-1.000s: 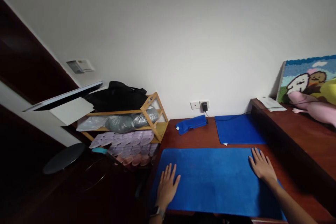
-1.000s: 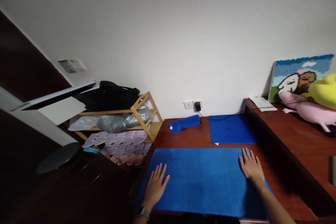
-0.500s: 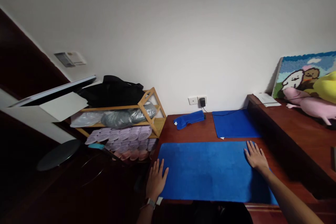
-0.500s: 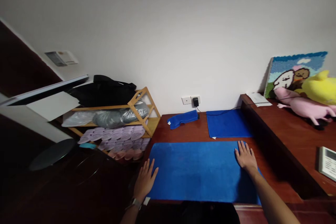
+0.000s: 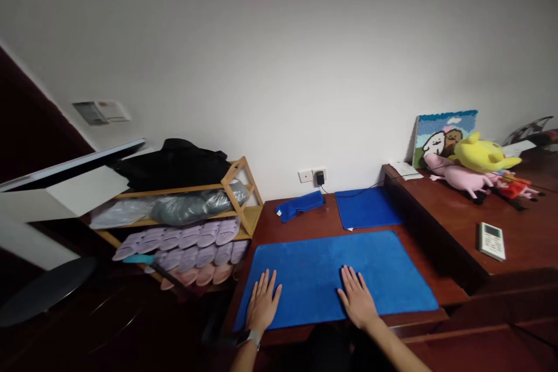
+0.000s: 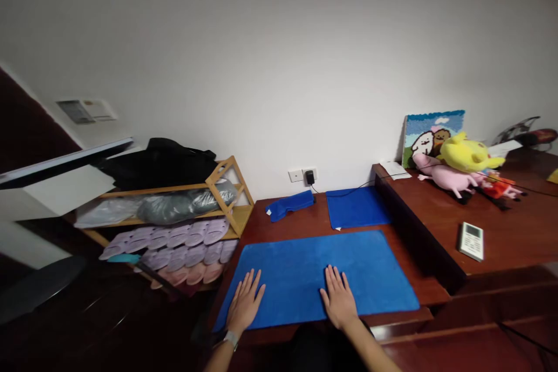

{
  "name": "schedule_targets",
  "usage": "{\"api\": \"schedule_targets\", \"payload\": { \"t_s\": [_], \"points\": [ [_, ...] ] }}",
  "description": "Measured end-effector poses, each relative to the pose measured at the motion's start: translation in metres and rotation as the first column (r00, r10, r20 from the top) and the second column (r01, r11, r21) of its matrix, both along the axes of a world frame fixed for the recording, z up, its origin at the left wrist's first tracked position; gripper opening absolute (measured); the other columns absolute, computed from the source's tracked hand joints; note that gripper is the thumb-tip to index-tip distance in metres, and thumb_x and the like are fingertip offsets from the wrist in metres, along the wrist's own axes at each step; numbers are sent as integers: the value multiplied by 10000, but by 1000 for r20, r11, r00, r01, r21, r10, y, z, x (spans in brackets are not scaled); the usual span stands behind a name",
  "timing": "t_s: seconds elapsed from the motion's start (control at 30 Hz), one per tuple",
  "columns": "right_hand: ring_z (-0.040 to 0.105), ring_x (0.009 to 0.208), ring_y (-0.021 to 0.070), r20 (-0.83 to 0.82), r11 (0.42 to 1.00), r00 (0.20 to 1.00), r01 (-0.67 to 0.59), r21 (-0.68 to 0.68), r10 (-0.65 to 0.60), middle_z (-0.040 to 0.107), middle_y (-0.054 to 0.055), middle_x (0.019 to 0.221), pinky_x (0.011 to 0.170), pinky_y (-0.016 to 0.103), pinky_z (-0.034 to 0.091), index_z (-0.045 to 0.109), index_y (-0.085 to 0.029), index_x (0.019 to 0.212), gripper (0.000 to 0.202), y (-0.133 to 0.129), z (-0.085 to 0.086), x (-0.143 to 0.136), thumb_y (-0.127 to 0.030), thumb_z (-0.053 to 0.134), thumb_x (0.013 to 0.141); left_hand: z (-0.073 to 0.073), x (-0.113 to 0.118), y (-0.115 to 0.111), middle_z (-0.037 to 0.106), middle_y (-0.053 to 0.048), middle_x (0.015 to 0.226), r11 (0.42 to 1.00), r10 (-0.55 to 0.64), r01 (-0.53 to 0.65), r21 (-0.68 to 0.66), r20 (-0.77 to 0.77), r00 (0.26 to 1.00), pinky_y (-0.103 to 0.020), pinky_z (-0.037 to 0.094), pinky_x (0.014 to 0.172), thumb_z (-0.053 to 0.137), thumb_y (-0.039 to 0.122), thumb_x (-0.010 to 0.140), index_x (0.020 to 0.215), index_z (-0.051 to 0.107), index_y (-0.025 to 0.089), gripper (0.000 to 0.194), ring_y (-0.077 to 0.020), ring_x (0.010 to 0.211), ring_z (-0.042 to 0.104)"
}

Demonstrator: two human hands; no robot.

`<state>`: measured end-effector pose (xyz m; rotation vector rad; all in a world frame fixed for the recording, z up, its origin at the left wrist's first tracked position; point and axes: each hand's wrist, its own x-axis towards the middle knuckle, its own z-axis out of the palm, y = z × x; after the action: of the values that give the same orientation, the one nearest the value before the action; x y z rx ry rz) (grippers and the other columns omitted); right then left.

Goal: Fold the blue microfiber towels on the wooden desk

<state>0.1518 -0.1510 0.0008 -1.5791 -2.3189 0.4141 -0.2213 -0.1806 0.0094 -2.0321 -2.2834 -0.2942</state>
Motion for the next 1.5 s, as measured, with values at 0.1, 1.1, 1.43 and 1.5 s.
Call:
{"api": "schedule_targets", "payload": {
  "t_s": [0.1, 1.1, 1.43, 1.5],
  "points": [
    [219, 1586, 273, 12, 999, 1000, 28, -23, -28, 263, 69, 1702, 1302, 524, 177, 308, -186, 1642, 744, -4, -3, 2, -620, 226, 1042, 0, 2, 0, 363, -110, 1689, 1000, 2, -2, -12, 18, 1000, -510, 280, 1277, 310, 474, 1064, 1606, 394, 203, 612, -265, 1563, 330],
    [215, 1590, 270, -1, 997, 999, 53, 57, -53, 285, 89, 1706, 1301, 510, 163, 279, -169, 1653, 772, 82, 23, 25, -617, 127, 1043, -2, -1, 0, 356, -79, 1695, 1000, 10, -10, -11, 10, 1000, -534, 279, 1276, 311, 460, 1067, 1616, 374, 245, 593, -262, 1565, 326],
    [154, 1603, 252, 89, 997, 996, 18, -68, -12, 227, 103, 1718, 1304, 484, 112, 245, -128, 1652, 777, 153, 14, 41, -610, 180, 1046, -13, -10, 0, 331, -48, 1711, 1000, 0, 0, -5, -10, 1000, -519, 297, 1281, 272, 521, 1063, 1639, 313, 270, 630, -256, 1572, 308],
    [164, 1601, 261, 140, 992, 985, 109, -61, -99, 233, 110, 1717, 1302, 496, 120, 250, -114, 1650, 768, 164, 6, 93, -583, 178, 1046, -16, -12, 1, 348, -42, 1706, 1000, 4, -4, 4, -11, 1000, -525, 295, 1282, 273, 522, 1059, 1641, 308, 279, 632, -258, 1571, 311]
  ]
}}
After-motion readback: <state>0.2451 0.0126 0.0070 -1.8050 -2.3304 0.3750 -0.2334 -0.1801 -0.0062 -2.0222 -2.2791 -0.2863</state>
